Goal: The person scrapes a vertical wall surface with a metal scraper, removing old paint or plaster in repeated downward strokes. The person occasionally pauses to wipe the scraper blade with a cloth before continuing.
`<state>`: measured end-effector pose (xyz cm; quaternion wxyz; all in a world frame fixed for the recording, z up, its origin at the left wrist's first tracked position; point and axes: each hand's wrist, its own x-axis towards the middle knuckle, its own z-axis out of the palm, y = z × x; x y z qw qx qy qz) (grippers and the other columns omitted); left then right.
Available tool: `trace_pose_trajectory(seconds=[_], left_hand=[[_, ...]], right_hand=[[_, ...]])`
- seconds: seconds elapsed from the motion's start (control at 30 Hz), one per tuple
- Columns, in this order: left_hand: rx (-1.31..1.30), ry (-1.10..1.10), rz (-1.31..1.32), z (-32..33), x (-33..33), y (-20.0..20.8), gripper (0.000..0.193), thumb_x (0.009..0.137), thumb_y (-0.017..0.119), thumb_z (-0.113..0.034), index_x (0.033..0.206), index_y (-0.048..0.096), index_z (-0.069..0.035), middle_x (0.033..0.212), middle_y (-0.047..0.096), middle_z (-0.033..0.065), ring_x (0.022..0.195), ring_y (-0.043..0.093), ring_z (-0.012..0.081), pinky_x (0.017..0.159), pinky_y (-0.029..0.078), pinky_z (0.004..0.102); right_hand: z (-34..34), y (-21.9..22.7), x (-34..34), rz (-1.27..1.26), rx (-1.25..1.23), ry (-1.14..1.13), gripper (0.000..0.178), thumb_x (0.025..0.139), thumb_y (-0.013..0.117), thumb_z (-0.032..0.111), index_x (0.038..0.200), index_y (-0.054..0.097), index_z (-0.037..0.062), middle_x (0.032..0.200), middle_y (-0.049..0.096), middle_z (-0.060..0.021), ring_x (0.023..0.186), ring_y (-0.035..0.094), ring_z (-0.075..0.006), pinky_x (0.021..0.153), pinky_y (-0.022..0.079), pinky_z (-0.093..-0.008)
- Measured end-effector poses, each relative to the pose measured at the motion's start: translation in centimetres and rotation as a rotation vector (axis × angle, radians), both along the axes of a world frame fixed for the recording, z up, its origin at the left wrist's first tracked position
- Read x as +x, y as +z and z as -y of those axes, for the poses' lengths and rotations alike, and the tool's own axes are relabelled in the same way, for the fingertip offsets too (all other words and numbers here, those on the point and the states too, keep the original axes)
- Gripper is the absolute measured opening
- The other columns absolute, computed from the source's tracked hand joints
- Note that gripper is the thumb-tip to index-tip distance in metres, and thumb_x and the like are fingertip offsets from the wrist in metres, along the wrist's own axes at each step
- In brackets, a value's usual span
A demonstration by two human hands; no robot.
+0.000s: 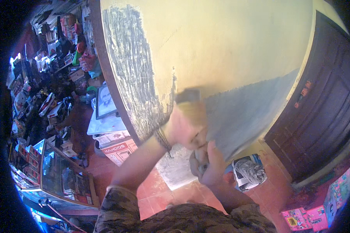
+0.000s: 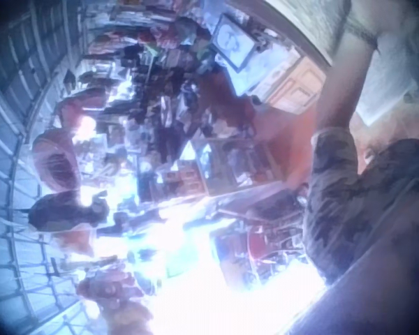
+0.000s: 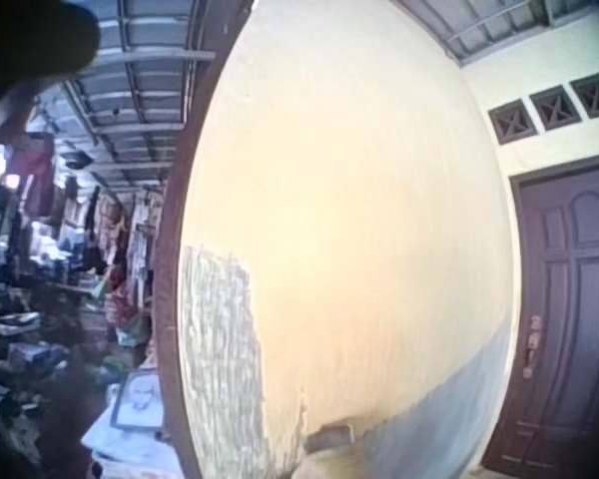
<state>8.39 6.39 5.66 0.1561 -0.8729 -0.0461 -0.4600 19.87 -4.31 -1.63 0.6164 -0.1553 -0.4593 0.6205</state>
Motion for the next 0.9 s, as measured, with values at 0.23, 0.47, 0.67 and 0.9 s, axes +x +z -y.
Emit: trace_pose_trajectory(seconds=[0.23, 0.47, 0.67, 0.9], left_hand=[[0.019, 0.051, 0.095, -0.4, 0.3, 2.4, 0.029, 0.058, 0.059, -0.035, 0.048, 0.054, -0.008, 0.055, 0.054, 0.0111, 0.058, 0.058, 0.03, 0.07, 0.052, 0.0398], [0.079, 0.076, 0.09, -1.7, 0.3, 3.6, 0.028, 0.055, 0.058, -0.035, 0.048, 0.054, -0.008, 0.054, 0.052, 0.0111, 0.058, 0.058, 0.0309, 0.078, 0.054, 0.0395], [0.101, 0.012, 0.06, -2.0, 0.4, 3.9, 0.029, 0.054, 0.059, -0.036, 0.049, 0.055, -0.008, 0.055, 0.052, 0.0119, 0.06, 0.058, 0.0318, 0.079, 0.054, 0.0403], [0.061, 0.03, 0.095, -1.4, 0.3, 5.3, 0.03, 0.057, 0.059, -0.035, 0.05, 0.055, -0.006, 0.057, 0.055, 0.013, 0.06, 0.06, 0.0318, 0.075, 0.053, 0.04]], right_hand=[[0.4, 3.1, -0.1, -0.014, -0.174, -0.099, 0.058, 0.099, 0.026, 0.063, 0.068, 0.039, 0.0161, 0.053, 0.041, -0.0055, 0.032, 0.03, -0.0121, 0.03, 0.024, -0.0263], [-0.7, 4.3, 0.3, 0.046, -0.104, -0.148, 0.059, 0.099, 0.025, 0.062, 0.064, 0.034, 0.0164, 0.051, 0.039, -0.004, 0.031, 0.028, -0.0116, 0.029, 0.022, -0.026], [-0.9, 5.3, 0.3, 0.171, -0.115, -0.171, 0.06, 0.098, 0.025, 0.064, 0.063, 0.033, 0.0162, 0.051, 0.038, -0.0034, 0.031, 0.028, -0.0114, 0.029, 0.021, -0.0252], [-1.1, 5.3, 1.6, -0.047, -0.109, -0.087, 0.057, 0.099, 0.029, 0.061, 0.071, 0.042, 0.0138, 0.05, 0.043, -0.0038, 0.034, 0.035, -0.0123, 0.034, 0.027, -0.0268]])
